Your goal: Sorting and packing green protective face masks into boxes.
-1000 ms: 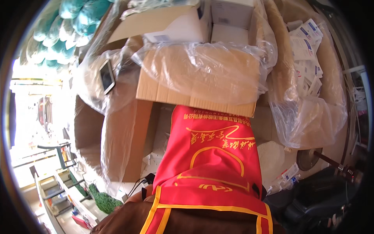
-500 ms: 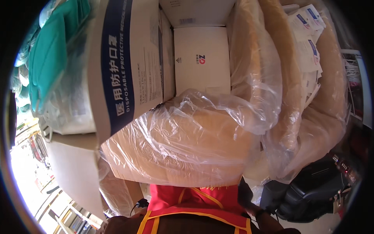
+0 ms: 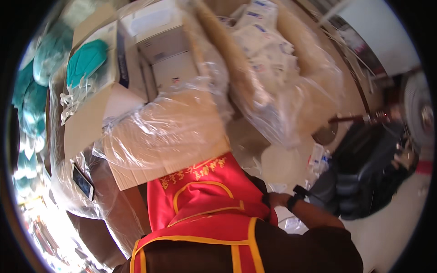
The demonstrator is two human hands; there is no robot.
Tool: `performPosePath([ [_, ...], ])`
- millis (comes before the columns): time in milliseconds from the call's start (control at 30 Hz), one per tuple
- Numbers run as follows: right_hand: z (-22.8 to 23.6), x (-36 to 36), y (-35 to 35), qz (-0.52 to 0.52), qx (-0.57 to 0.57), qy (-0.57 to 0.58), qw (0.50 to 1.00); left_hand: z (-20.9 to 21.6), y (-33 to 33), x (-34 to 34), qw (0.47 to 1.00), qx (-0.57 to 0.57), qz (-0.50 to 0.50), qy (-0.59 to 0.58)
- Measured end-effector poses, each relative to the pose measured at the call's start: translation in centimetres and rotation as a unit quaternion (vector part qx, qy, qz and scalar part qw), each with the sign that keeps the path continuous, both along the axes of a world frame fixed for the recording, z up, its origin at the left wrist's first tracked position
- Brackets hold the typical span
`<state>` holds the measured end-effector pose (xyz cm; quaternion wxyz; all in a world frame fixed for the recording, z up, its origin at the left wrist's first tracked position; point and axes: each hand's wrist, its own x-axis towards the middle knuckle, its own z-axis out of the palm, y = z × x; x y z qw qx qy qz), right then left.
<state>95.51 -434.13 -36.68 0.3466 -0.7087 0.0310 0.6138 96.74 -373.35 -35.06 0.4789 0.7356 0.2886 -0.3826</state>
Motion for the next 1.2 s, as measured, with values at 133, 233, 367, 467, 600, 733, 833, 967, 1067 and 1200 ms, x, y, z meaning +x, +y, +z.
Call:
performPosePath([
  [133, -3.8, -3.4, -0.3, -0.066, -0.050, -0.026, 0.996, -1.1, 1.6, -1.4, 0.999, -0.010, -0.030, -0.035],
  [233, -8.0, -6.7, -1.1, -0.128, -0.047, -0.182, 0.974, -1.1, 1.0, -3.4, 0.997, -0.027, -0.025, -0.071],
  [367, -10.7, -10.3, -2.4, -0.140, -0.048, -0.309, 0.940, -3.3, -1.9, -3.2, 0.990, -0.101, -0.028, -0.093],
  [467, -0.7, -2.0, 0.8, -0.052, -0.125, -0.328, 0.935, -4.3, -1.7, -8.3, 0.977, -0.155, 0.077, -0.123],
  [600, 7.6, 5.2, 2.9, -0.087, -0.056, -0.457, 0.883, -5.1, -3.5, -9.8, 0.949, -0.256, 0.144, -0.111],
  [733, 13.6, 12.0, 7.6, -0.171, 0.063, -0.508, 0.842, -5.3, -5.2, -8.9, 0.895, -0.387, 0.214, -0.061],
  [833, 15.8, 16.7, 12.8, -0.118, 0.122, -0.537, 0.826, -5.9, -6.2, -10.2, 0.836, -0.467, 0.284, -0.046],
  [967, 16.2, 19.0, 16.4, -0.073, 0.134, -0.522, 0.839, 2.3, -7.1, -8.6, 0.976, -0.070, -0.021, -0.207],
  [1067, 15.5, 19.0, 17.6, -0.054, 0.125, -0.493, 0.859, -0.7, -7.2, -9.3, 0.963, 0.020, 0.016, -0.267],
  [1200, 14.1, 18.7, 17.0, -0.078, 0.107, -0.445, 0.885, 5.6, -9.8, -3.1, 0.951, 0.101, 0.124, -0.265],
])
